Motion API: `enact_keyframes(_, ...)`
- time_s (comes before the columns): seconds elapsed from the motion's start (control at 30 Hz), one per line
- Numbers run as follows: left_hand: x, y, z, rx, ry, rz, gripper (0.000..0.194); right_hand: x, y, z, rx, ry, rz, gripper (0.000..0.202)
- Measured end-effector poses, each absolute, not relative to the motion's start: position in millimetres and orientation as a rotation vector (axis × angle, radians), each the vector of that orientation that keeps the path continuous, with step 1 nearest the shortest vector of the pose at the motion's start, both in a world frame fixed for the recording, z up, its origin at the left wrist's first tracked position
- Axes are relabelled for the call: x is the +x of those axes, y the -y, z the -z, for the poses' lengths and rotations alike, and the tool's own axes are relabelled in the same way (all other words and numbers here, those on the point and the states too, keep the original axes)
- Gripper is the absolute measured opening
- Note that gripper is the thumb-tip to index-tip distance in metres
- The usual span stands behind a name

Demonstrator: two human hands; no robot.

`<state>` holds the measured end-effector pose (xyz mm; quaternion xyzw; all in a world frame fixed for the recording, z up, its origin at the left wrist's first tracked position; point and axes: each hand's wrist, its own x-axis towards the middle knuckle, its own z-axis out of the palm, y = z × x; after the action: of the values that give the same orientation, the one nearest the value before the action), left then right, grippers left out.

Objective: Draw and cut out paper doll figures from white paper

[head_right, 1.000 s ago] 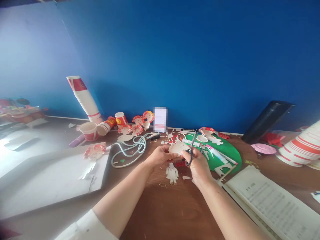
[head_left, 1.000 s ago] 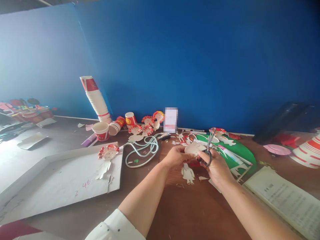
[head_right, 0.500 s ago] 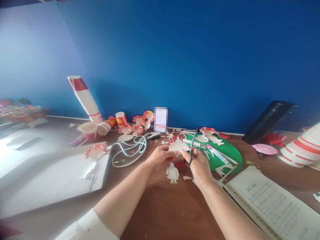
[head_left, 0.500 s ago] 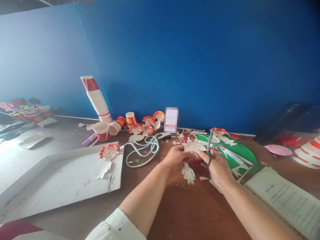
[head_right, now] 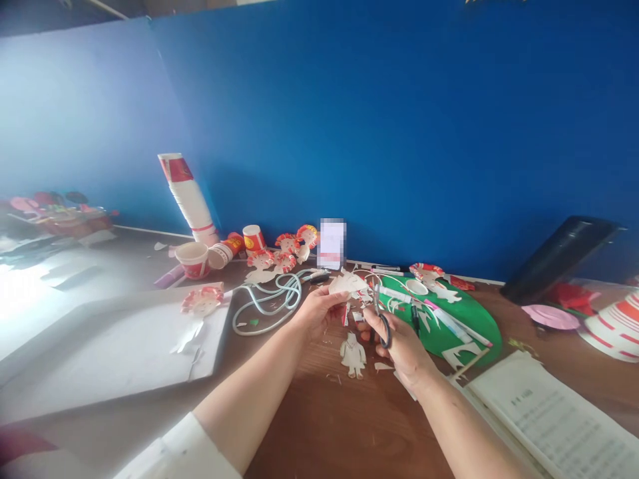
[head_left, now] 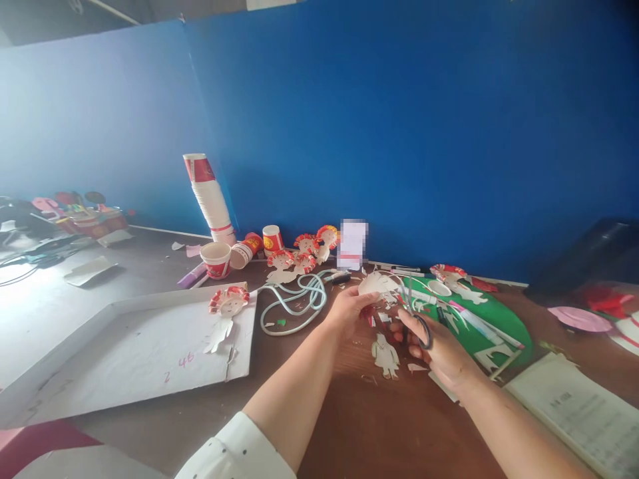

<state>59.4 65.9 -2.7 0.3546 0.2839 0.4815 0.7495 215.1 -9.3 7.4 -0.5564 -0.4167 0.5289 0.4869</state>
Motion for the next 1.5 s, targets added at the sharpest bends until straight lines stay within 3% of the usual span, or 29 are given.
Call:
enact_keyframes(0.2,59,-69,4,0.751,-0.640,-1.063,0.037,209,16,-13,-1.442,1.223,-1.396,0.039)
enact_keyframes(0.4,62,-68,2,0.723,-0.645,-1.094,0.037,211,15,-4,-1.525,1.395,-1.258,0.038)
enact_keyframes(0.8,69,-59,-7,0.729,-0.771,-1.070,0.028,200,19,-18,-1.588,1.441,-1.073,0.040)
enact_keyframes(1.5,73,-60,1,0.765,-0.726,-1.041,0.037,206,15,-11,-1.616,1.531,-1.018,0.029)
